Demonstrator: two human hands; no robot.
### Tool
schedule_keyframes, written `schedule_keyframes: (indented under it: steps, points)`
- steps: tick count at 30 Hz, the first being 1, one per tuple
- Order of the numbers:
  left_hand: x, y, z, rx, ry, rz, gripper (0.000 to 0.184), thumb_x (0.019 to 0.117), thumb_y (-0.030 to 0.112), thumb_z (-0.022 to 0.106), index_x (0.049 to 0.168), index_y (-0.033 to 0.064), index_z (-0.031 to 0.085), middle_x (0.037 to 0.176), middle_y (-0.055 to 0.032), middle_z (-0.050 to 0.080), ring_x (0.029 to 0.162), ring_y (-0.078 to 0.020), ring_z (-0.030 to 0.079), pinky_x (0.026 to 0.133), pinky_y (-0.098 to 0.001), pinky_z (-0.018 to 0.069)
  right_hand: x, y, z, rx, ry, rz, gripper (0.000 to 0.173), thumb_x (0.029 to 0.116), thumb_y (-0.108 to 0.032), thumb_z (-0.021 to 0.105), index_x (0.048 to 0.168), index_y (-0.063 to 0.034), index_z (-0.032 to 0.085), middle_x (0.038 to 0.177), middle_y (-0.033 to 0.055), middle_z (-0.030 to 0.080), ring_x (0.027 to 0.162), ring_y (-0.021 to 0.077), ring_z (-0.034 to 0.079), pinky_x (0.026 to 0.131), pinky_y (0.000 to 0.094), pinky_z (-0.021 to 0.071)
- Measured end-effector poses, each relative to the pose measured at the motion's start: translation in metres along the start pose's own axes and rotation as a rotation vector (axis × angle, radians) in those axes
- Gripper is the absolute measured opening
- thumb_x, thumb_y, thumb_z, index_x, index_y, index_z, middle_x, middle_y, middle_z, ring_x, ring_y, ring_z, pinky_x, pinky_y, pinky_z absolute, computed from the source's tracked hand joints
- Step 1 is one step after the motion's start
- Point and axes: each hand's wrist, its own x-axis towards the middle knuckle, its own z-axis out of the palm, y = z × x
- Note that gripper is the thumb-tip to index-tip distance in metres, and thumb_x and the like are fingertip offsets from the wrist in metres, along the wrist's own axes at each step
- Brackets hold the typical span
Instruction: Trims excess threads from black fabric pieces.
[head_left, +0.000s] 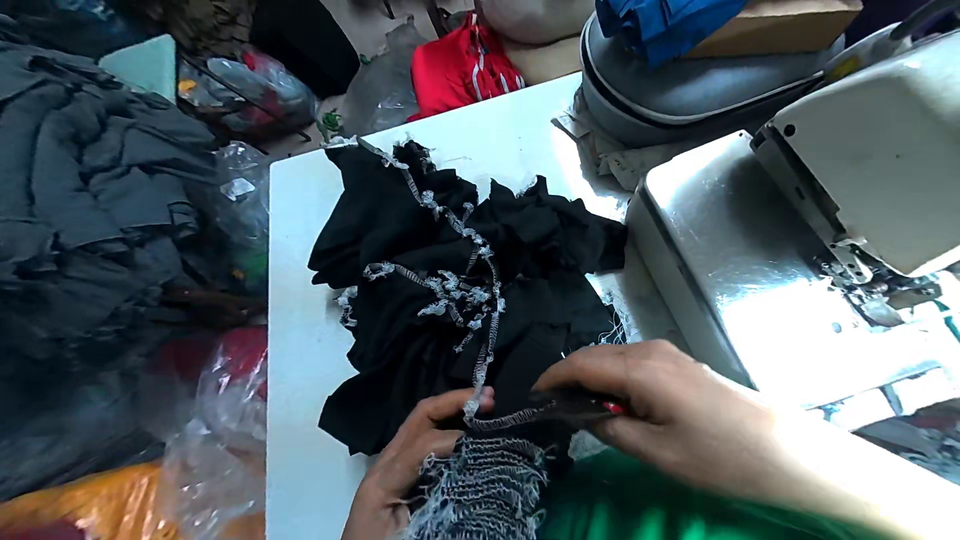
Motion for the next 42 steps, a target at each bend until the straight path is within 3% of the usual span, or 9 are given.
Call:
schedule_keyframes:
  steps: [2, 5, 7, 10, 15, 23, 34, 38, 42]
  points:
    - [0.001, 0.005, 0.002, -0.048, 0.004, -0.001, 0.04, 0.0928, 0.053, 0.066, 0.129, 0.0358, 0.068, 0.132, 0.0248, 0.065, 0.124, 0.0078, 0.057, 0.106, -0.0175, 0.0468, -0.007, 0.01, -0.003, -0.072, 0.13, 0.078, 0.021, 0.0961, -0.017, 0.058, 0.11, -0.0158, 0.074, 0.087, -0.0074, 0.069, 0.07, -0.0042, 0.059, 0.061, 0.0136, 0.0499]
    - [0.001, 0.007, 0.005, -0.053, 0.018, 0.008, 0.041, 0.0939, 0.049, 0.066, 0.133, 0.0376, 0.065, 0.131, 0.0289, 0.063, 0.122, 0.0124, 0.055, 0.106, -0.014, 0.045, -0.017, 0.015, -0.007, 0.016, 0.301, 0.185, 0.02, 0.0977, -0.025, 0.059, 0.111, -0.0194, 0.073, 0.08, -0.0124, 0.064, 0.06, -0.0074, 0.055, 0.051, 0.0097, 0.0468]
    - [0.0, 0.004, 0.005, -0.051, 0.023, 0.026, 0.04, 0.0945, 0.049, 0.065, 0.132, 0.0357, 0.066, 0.132, 0.0275, 0.064, 0.123, 0.0113, 0.055, 0.107, -0.0148, 0.0446, -0.024, 0.007, -0.011, 0.213, 0.247, 0.201, 0.03, 0.1036, -0.041, 0.053, 0.113, -0.0182, 0.071, 0.071, -0.0125, 0.059, 0.055, -0.0084, 0.049, 0.048, 0.0093, 0.0407]
    - [-0.003, 0.003, 0.005, -0.024, 0.032, 0.016, 0.038, 0.0949, 0.05, 0.064, 0.13, 0.0362, 0.067, 0.131, 0.0276, 0.064, 0.125, 0.0105, 0.055, 0.109, -0.0167, 0.0436, -0.033, -0.005, -0.008, 0.478, -0.01, 0.191, 0.062, 0.1049, -0.06, 0.035, 0.119, -0.0084, 0.067, 0.074, -0.0081, 0.056, 0.061, -0.0066, 0.047, 0.054, 0.012, 0.04]
    - [-0.004, 0.002, 0.006, 0.009, 0.031, 0.032, 0.04, 0.0951, 0.051, 0.064, 0.132, 0.035, 0.066, 0.133, 0.0263, 0.063, 0.126, 0.0098, 0.054, 0.109, -0.0173, 0.0437, -0.03, -0.006, 0.007, 0.483, -0.245, 0.318, 0.049, 0.1115, -0.034, 0.031, 0.123, -0.0024, 0.066, 0.075, 0.0015, 0.057, 0.062, 0.0076, 0.05, 0.061, 0.0272, 0.0449]
    - [-0.007, 0.001, 0.01, 0.001, 0.015, 0.058, 0.039, 0.0953, 0.052, 0.064, 0.128, 0.0325, 0.068, 0.13, 0.025, 0.065, 0.127, 0.0081, 0.054, 0.113, -0.0201, 0.0406, -0.017, -0.003, 0.006, 0.546, -0.307, 0.546, 0.043, 0.1086, -0.04, 0.039, 0.117, -0.0113, 0.069, 0.072, -0.0078, 0.055, 0.058, 0.0007, 0.047, 0.057, 0.0219, 0.0407]
    - [-0.008, -0.003, 0.009, -0.034, 0.053, 0.073, 0.04, 0.096, 0.053, 0.062, 0.129, 0.0314, 0.068, 0.133, 0.0239, 0.064, 0.129, 0.0064, 0.053, 0.113, -0.02, 0.0411, -0.018, -0.001, 0.009, 0.578, -0.321, 0.563, 0.039, 0.1072, -0.041, 0.045, 0.118, -0.0118, 0.069, 0.072, -0.0089, 0.054, 0.058, -0.0011, 0.047, 0.055, 0.019, 0.0397]
    - [-0.011, -0.007, 0.008, -0.036, 0.003, 0.07, 0.036, 0.0981, 0.049, 0.061, 0.126, 0.0271, 0.069, 0.128, 0.0199, 0.067, 0.127, 0.0042, 0.056, 0.116, -0.0236, 0.0387, -0.016, -0.001, 0.014, 0.651, -0.215, 0.522, 0.03, 0.1036, -0.037, 0.055, 0.111, -0.0115, 0.07, 0.073, -0.0111, 0.053, 0.057, -0.0047, 0.044, 0.054, 0.0156, 0.0373]
    - [-0.009, -0.005, 0.006, -0.003, -0.031, 0.094, 0.034, 0.0994, 0.047, 0.06, 0.122, 0.0237, 0.068, 0.125, 0.0192, 0.068, 0.125, 0.0054, 0.056, 0.116, -0.0233, 0.0377, -0.017, 0.001, 0.019, 0.718, -0.135, 0.47, 0.027, 0.1051, -0.031, 0.053, 0.107, -0.012, 0.072, 0.068, -0.0145, 0.05, 0.054, -0.0074, 0.042, 0.05, 0.0117, 0.0349]
